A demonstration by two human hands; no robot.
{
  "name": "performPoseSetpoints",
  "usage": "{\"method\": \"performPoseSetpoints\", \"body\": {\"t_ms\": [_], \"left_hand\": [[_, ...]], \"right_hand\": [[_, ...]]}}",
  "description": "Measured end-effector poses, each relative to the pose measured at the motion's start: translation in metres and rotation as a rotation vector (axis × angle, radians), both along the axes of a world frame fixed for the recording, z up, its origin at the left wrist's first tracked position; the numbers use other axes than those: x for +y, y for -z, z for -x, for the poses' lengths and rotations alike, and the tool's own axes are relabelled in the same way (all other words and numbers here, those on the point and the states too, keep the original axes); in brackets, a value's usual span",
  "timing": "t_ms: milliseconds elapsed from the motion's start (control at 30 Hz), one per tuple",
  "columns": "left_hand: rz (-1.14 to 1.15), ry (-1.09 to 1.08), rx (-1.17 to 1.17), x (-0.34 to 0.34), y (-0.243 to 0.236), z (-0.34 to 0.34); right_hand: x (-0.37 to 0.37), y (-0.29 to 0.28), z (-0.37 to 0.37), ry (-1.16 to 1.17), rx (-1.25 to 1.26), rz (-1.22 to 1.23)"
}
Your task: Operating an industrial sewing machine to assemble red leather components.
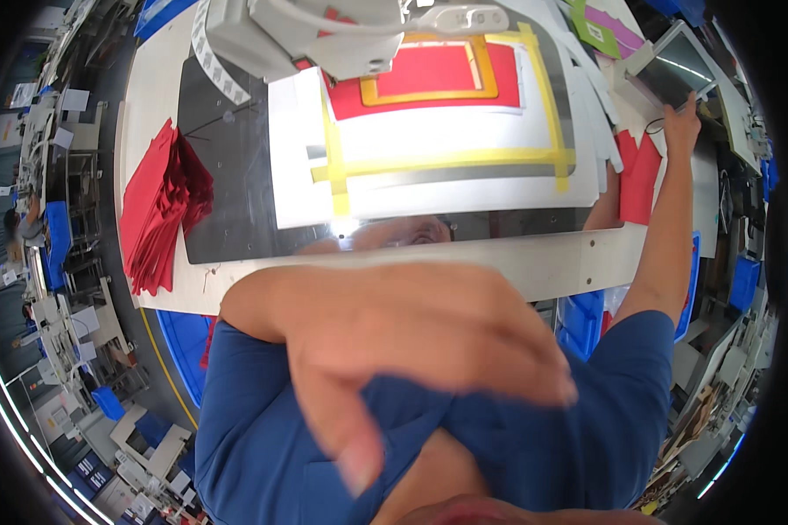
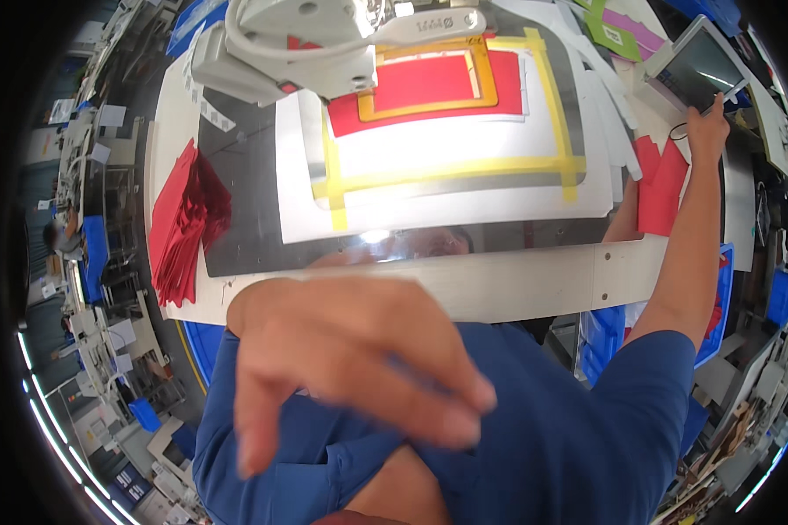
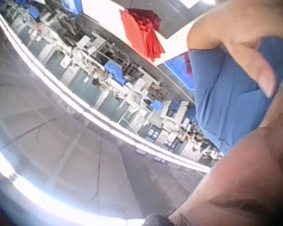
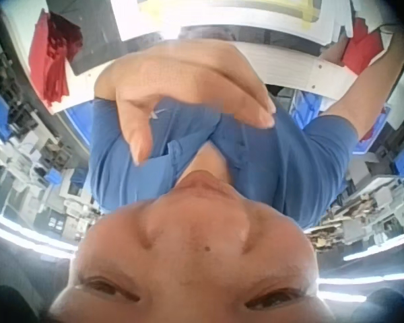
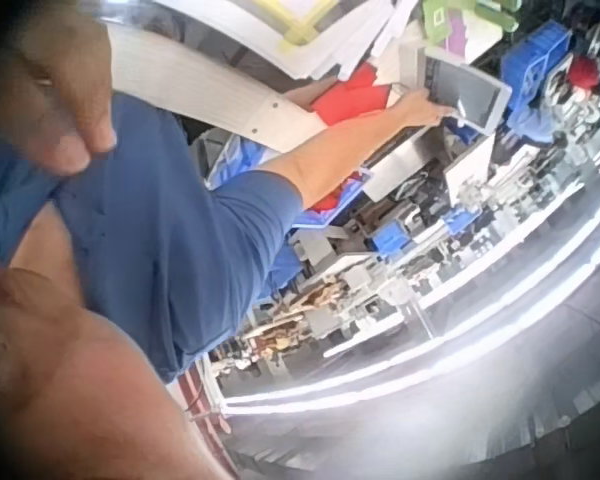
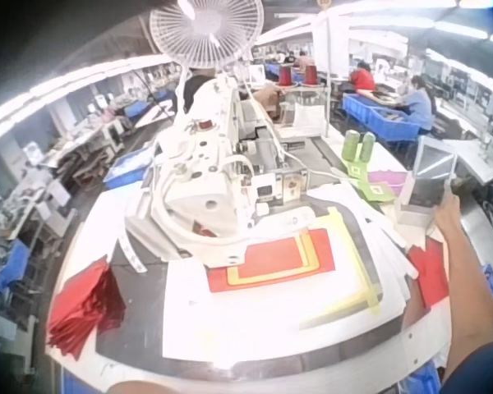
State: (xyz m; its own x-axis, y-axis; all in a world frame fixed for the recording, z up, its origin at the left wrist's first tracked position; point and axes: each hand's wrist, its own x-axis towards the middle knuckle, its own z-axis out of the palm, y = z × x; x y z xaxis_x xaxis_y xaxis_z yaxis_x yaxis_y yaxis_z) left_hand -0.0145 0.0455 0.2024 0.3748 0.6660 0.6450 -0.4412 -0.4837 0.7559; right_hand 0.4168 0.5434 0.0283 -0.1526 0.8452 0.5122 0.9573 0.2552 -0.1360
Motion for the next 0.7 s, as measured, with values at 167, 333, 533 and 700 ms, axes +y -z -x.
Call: {"method": "performPoseSetpoints", "body": {"t_ms": [167,333,533,700], "left_hand": [[-0.287,0.076,-0.289,-0.013,0.005,-0.037],[-0.061,0.165,-0.498,-0.032,0.012,-0.053],[-0.051,0.391,-0.67,-0.032,0.033,-0.076],[-0.008,0.398,-0.719,-0.024,0.041,-0.082]], "right_hand": [[0.002,0.004,-0.003,-0.006,0.039,-0.035],[-0.005,0.002,0.005,0.054,0.046,0.059],[-0.008,0.004,-0.007,0.039,0.028,0.004],[-0.003,0.001,0.007,0.057,0.031,0.04]]}}
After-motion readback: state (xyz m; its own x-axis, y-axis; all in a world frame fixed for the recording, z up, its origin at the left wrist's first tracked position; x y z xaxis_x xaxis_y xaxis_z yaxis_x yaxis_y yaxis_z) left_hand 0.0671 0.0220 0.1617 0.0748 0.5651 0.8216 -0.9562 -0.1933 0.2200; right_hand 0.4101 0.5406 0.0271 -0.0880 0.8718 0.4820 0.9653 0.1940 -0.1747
